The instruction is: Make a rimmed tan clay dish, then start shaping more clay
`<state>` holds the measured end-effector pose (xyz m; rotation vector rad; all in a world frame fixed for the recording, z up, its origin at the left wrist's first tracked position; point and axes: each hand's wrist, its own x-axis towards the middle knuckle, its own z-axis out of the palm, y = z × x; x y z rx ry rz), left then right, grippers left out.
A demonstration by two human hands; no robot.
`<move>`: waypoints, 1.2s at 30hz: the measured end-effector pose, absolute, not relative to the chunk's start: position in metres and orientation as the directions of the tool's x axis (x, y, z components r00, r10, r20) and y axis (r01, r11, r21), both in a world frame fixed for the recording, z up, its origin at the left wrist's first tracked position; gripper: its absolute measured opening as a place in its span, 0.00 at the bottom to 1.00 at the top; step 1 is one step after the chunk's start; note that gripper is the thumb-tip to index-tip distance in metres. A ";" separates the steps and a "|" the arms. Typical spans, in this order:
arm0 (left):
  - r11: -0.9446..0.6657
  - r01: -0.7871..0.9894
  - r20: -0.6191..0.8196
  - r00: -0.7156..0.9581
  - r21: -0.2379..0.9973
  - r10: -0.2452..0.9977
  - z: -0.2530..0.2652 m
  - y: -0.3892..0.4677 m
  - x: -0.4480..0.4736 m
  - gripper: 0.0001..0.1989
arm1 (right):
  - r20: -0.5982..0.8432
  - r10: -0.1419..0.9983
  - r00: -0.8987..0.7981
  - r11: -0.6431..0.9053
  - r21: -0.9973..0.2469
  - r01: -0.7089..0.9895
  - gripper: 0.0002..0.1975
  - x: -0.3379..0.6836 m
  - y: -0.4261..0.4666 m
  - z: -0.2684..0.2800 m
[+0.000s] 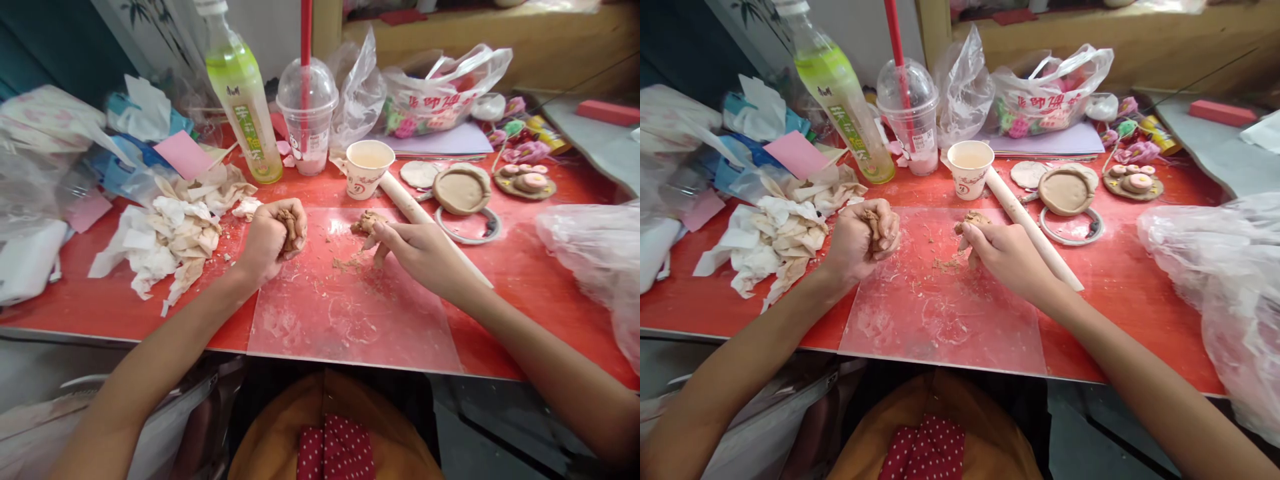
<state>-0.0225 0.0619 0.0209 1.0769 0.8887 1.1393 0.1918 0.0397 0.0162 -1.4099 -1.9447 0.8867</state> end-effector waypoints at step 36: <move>-0.063 0.053 0.031 0.479 0.997 0.877 -0.010 0.070 -0.033 0.15 | 0.102 0.949 -0.300 0.276 -0.730 0.625 0.22 0.191 0.038 0.019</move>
